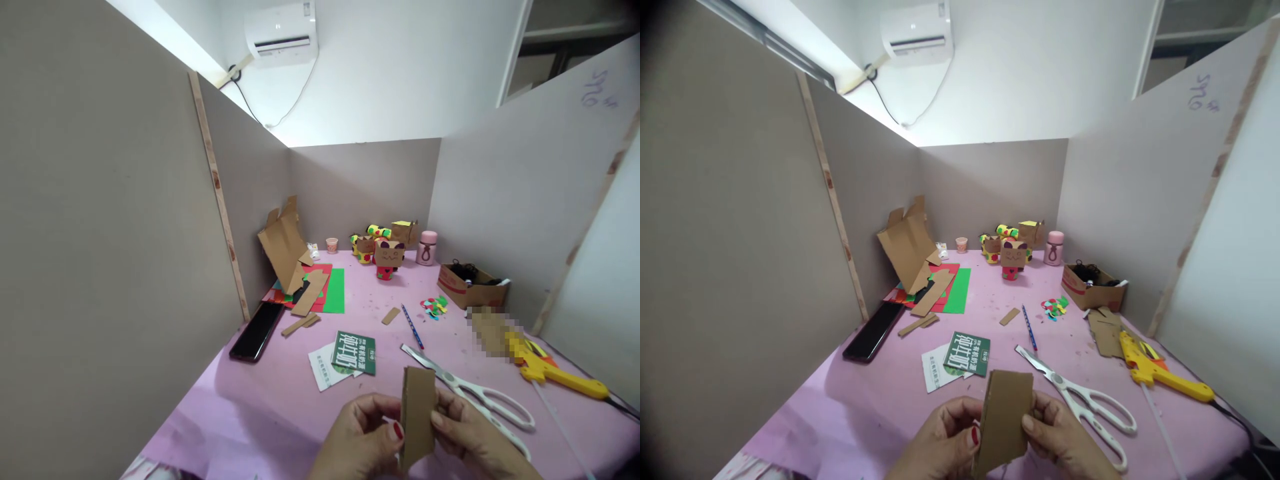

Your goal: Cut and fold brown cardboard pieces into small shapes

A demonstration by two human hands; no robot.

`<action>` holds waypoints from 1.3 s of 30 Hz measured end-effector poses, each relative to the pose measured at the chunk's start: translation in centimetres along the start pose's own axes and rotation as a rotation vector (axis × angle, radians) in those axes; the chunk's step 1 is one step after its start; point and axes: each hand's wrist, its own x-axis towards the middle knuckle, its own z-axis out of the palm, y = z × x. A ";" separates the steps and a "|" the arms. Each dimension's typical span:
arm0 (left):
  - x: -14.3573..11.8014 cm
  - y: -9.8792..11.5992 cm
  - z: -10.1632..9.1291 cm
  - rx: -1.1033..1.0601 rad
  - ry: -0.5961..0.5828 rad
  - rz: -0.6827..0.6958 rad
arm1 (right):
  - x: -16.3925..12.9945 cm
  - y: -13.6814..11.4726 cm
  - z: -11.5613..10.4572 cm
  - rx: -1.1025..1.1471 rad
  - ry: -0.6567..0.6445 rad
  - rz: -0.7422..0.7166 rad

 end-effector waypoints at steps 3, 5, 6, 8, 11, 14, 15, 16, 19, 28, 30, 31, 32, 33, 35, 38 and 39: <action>-0.4 0.3 0.3 -0.037 -0.109 -0.029 | -0.2 0.1 -0.1 0.052 -0.031 0.010; -0.6 0.5 0.2 -0.025 -0.109 -0.053 | -0.4 -0.1 -0.2 0.078 -0.041 0.012; -0.6 0.5 0.2 -0.023 -0.101 -0.064 | -0.4 -0.2 -0.3 0.086 -0.043 0.012; -0.6 0.5 0.0 -0.014 -0.093 -0.086 | -0.5 -0.2 -0.4 0.092 -0.039 0.011; -0.8 0.5 0.0 0.032 -0.093 -0.077 | -0.7 -0.1 -0.6 0.072 -0.004 0.014; -1.2 0.7 0.5 0.061 -0.069 -0.061 | -1.0 -0.4 -0.6 0.021 0.087 0.016; -1.3 0.7 0.7 0.052 -0.059 -0.056 | -1.2 -0.6 -0.6 0.011 0.117 0.005; -1.3 0.7 0.8 0.044 -0.045 -0.049 | -1.3 -0.9 -0.5 0.002 0.133 -0.009; -1.0 0.4 0.5 0.186 0.012 0.041 | -1.6 -1.8 -0.3 -0.042 0.116 -0.072; 2.3 -0.5 -3.7 0.836 0.206 0.378 | 1.0 0.3 -0.4 -0.482 0.188 -0.271; 2.9 -1.0 -4.3 0.854 0.264 0.392 | 1.5 0.9 -0.3 -0.522 0.164 -0.265; 3.1 -1.2 -4.5 0.863 0.281 0.392 | 1.7 1.1 -0.2 -0.526 0.154 -0.259; 3.2 -1.3 -4.7 0.870 0.285 0.389 | 1.8 1.3 -0.2 -0.524 0.143 -0.255; 3.3 -1.4 -4.9 0.875 0.276 0.382 | 1.8 1.3 -0.2 -0.521 0.131 -0.253; 3.5 -1.4 -5.1 0.882 0.242 0.368 | 1.8 1.2 -0.4 -0.520 0.105 -0.252; 3.7 -1.1 -5.4 0.892 0.214 0.364 | 1.5 1.1 -1.0 -0.545 0.093 -0.253; 3.7 -1.1 -5.4 0.895 0.211 0.366 | 1.4 1.1 -1.2 -0.563 0.102 -0.252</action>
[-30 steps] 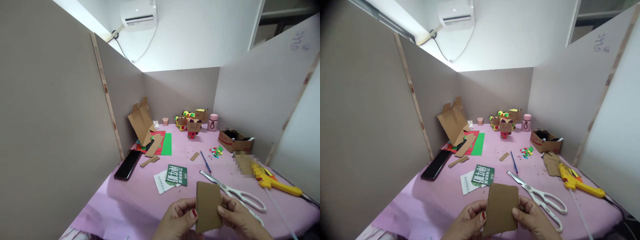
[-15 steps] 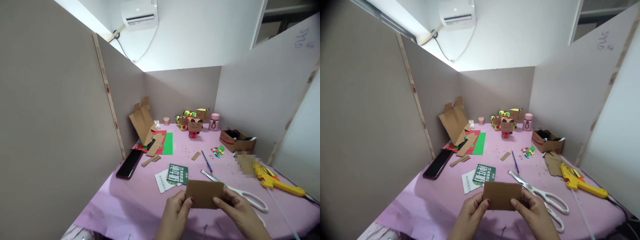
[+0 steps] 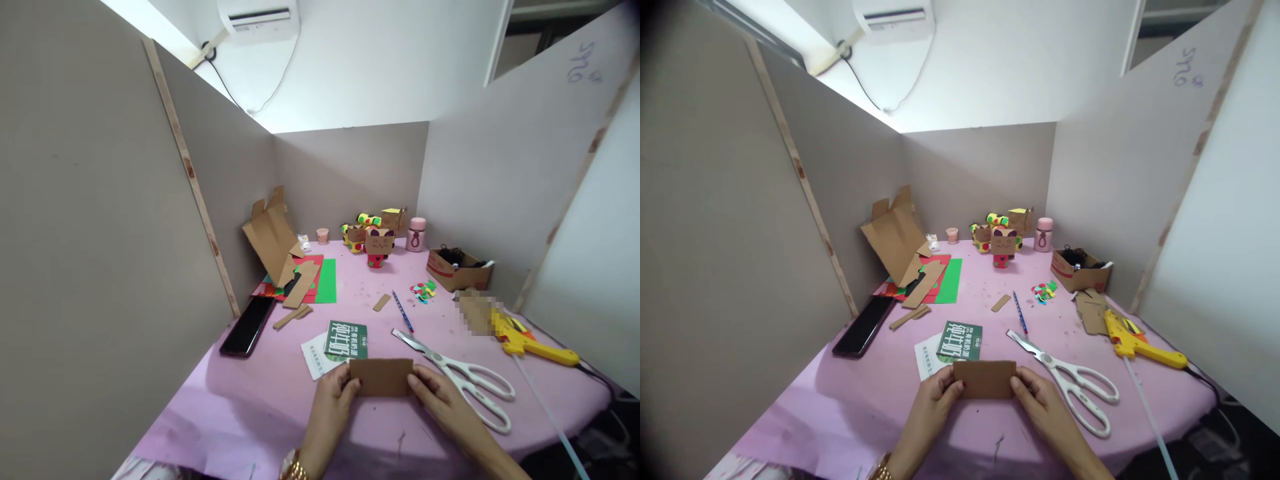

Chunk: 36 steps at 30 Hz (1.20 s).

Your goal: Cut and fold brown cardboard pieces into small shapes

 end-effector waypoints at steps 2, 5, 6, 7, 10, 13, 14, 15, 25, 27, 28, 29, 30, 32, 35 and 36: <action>0.1 -0.1 0.0 0.006 0.002 0.005 | -0.2 0.3 -0.2 -0.043 0.014 0.003; 0.0 -0.3 0.1 0.019 0.016 0.009 | -0.4 0.5 -0.2 -0.096 0.024 -0.012; 0.0 -0.3 0.1 0.022 0.019 0.010 | -0.4 0.5 -0.2 -0.109 0.026 -0.020; -0.1 -0.4 0.2 0.024 0.020 0.012 | -0.4 0.4 -0.1 -0.120 0.028 -0.028; -0.2 -0.3 0.2 0.025 0.020 0.018 | -0.4 0.1 0.1 -0.146 0.040 -0.038; -0.2 -0.1 0.2 0.027 0.026 0.020 | -0.4 0.1 0.2 -0.177 0.067 -0.035; -0.2 0.0 0.2 0.027 0.027 0.021 | -0.4 0.1 0.3 -0.188 0.078 -0.034; -0.2 0.0 0.2 0.025 0.026 0.023 | -0.5 0.1 0.4 -0.199 0.089 -0.033; -0.3 0.3 0.3 0.025 0.030 0.027 | -0.9 -0.1 1.3 -0.276 0.170 -0.011; -0.2 0.3 0.3 0.024 0.031 0.028 | -1.0 0.0 1.5 -0.280 0.187 -0.006; -0.2 0.3 0.3 0.020 0.031 0.027 | -1.0 0.0 1.5 -0.278 0.194 -0.003; -0.3 0.3 0.3 0.015 0.029 0.027 | -1.0 0.1 1.6 -0.274 0.198 0.001; -0.3 0.3 0.3 0.009 0.026 0.026 | -1.0 0.1 1.6 -0.265 0.199 0.004; -0.3 0.3 0.2 -0.009 0.018 0.024 | -1.0 0.0 1.5 -0.234 0.192 0.007; -0.4 0.1 0.1 -0.045 0.011 0.017 | -1.0 -0.2 1.4 -0.148 0.152 0.003; -0.3 -0.1 0.1 -0.060 0.011 0.012 | -0.9 -0.2 1.3 -0.111 0.133 0.003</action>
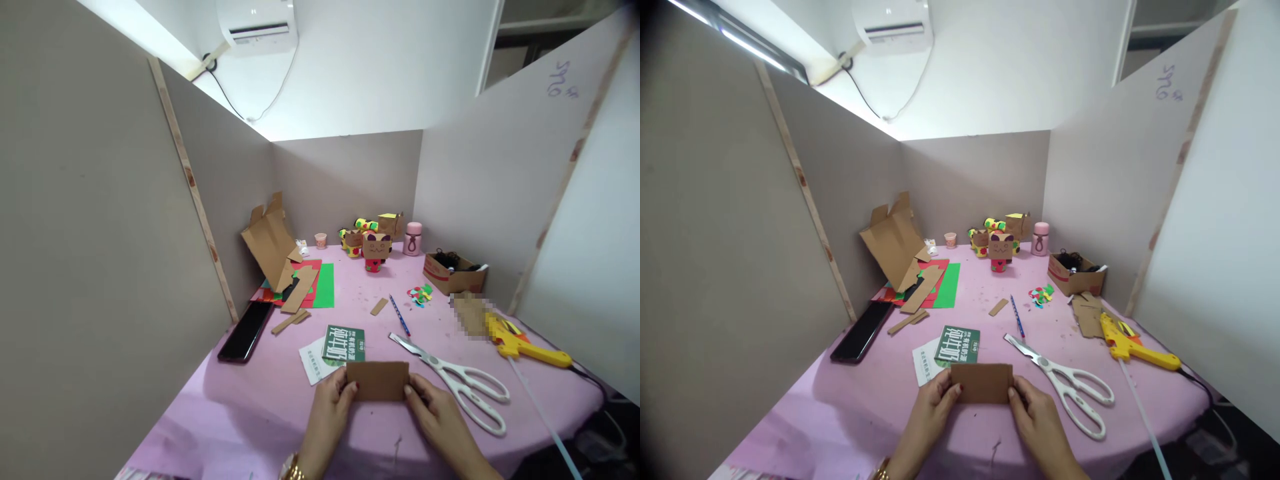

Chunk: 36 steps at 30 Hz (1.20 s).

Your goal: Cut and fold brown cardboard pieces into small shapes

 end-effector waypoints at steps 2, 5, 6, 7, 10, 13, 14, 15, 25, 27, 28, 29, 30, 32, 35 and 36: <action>0.1 -0.2 0.0 -0.039 0.001 -0.017 | 0.2 -0.1 -0.1 0.076 -0.036 0.007; 0.4 0.2 0.0 -0.137 -0.021 -0.067 | 0.7 -0.3 -0.4 0.190 -0.076 0.027; 0.5 0.5 0.0 -0.182 -0.042 -0.093 | 0.8 -0.4 -0.5 0.226 -0.088 0.038; 0.6 1.0 0.0 -0.228 -0.068 -0.126 | 0.8 -0.5 -0.6 0.262 -0.098 0.051; 0.4 3.1 -0.2 -0.357 -0.141 -0.253 | 0.7 -0.9 -1.3 0.353 -0.121 0.101; -0.3 5.4 -0.4 -0.454 -0.169 -0.352 | 0.3 -1.5 -2.1 0.412 -0.138 0.151; -0.6 6.1 -0.4 -0.479 -0.166 -0.372 | 0.1 -1.7 -2.4 0.433 -0.142 0.179; -0.9 6.7 -0.5 -0.500 -0.157 -0.391 | -0.1 -1.9 -2.6 0.458 -0.145 0.213; -2.3 8.2 0.6 -0.570 -0.154 -0.311 | -1.1 -3.7 -3.3 0.586 -0.173 0.275; -2.1 7.2 1.1 -0.582 -0.153 -0.235 | -1.1 -4.6 -3.3 0.568 -0.185 0.247; -2.1 6.7 1.3 -0.585 -0.125 -0.219 | -1.1 -5.1 -3.3 0.560 -0.188 0.233; -2.1 6.0 1.6 -0.600 -0.096 -0.221 | -1.1 -5.5 -3.3 0.548 -0.190 0.217; -2.1 5.4 1.8 -0.624 -0.072 -0.236 | -1.1 -5.9 -3.3 0.519 -0.195 0.197; -2.2 4.3 2.1 -0.691 -0.050 -0.277 | -1.0 -6.4 -3.1 0.423 -0.201 0.154; -2.4 3.2 2.4 -0.738 -0.013 -0.305 | -0.8 -6.3 -2.8 0.278 -0.207 0.119; -2.4 3.0 2.5 -0.742 -0.001 -0.314 | -0.7 -6.0 -2.9 0.242 -0.205 0.118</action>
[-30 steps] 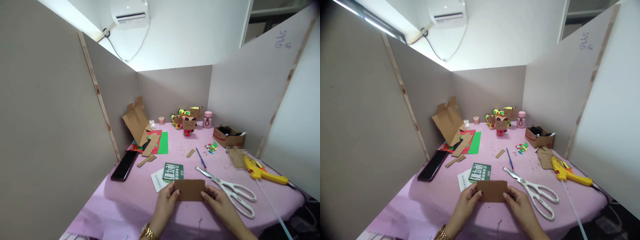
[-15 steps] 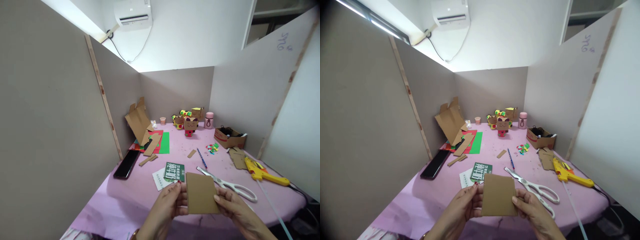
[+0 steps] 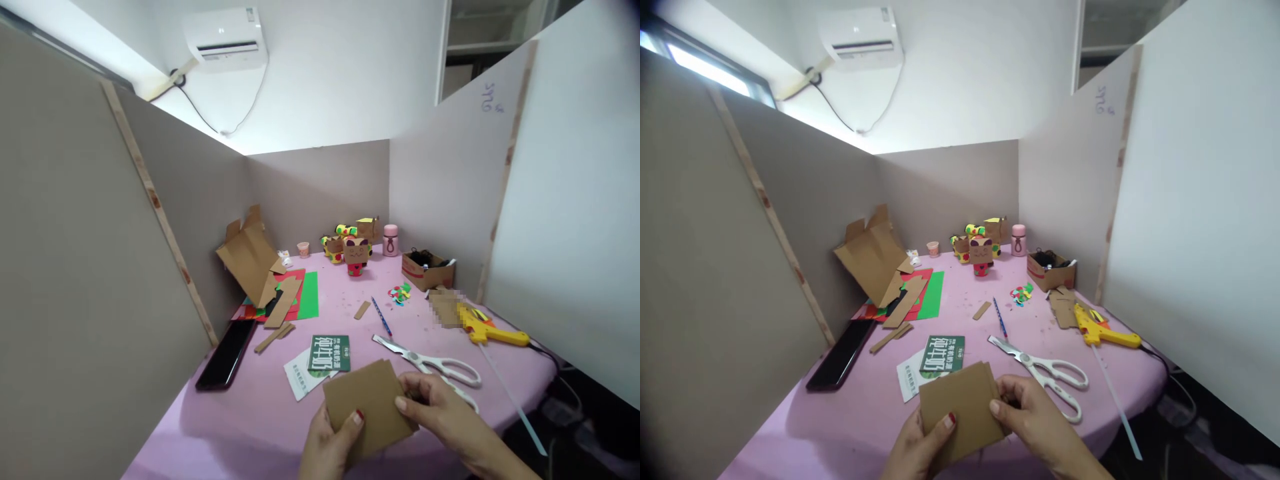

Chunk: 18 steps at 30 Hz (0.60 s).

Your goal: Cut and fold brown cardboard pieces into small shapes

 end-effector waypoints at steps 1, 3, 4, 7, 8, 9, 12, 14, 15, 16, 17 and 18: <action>0.0 -0.1 -0.1 -0.006 0.016 -0.013 | 0.2 0.2 -0.4 -0.039 0.015 0.003; 0.1 -0.3 -0.3 -0.027 0.061 -0.067 | 0.5 0.8 -1.8 -0.162 0.084 0.000; 0.2 -0.4 -0.4 -0.040 0.086 -0.100 | 0.6 1.2 -2.7 -0.241 0.141 -0.006; 0.7 -0.8 -1.4 -0.038 0.154 -0.156 | 0.6 2.9 -5.8 -0.525 0.305 -0.021; 1.0 -0.9 -1.8 -0.008 0.181 -0.161 | 0.5 3.6 -6.6 -0.608 0.317 -0.011; 1.2 -1.0 -2.2 0.033 0.213 -0.166 | 0.4 4.3 -7.2 -0.679 0.315 -0.002; 2.0 -1.5 -3.3 0.159 0.313 -0.180 | 0.1 5.9 -8.0 -0.812 0.289 0.009; 2.3 -1.6 -3.6 0.171 0.335 -0.183 | 0.3 6.4 -8.2 -0.843 0.281 0.006; 2.4 -1.7 -3.7 0.168 0.340 -0.187 | 0.4 6.5 -8.3 -0.843 0.280 0.005; 2.4 -1.6 -3.8 0.176 0.348 -0.195 | 0.6 6.5 -8.3 -0.831 0.280 0.004; 2.4 -1.6 -4.0 0.194 0.362 -0.205 | 0.7 6.4 -8.4 -0.807 0.283 0.004; 2.3 -1.5 -4.1 0.219 0.382 -0.209 | 0.8 6.3 -8.4 -0.770 0.289 0.003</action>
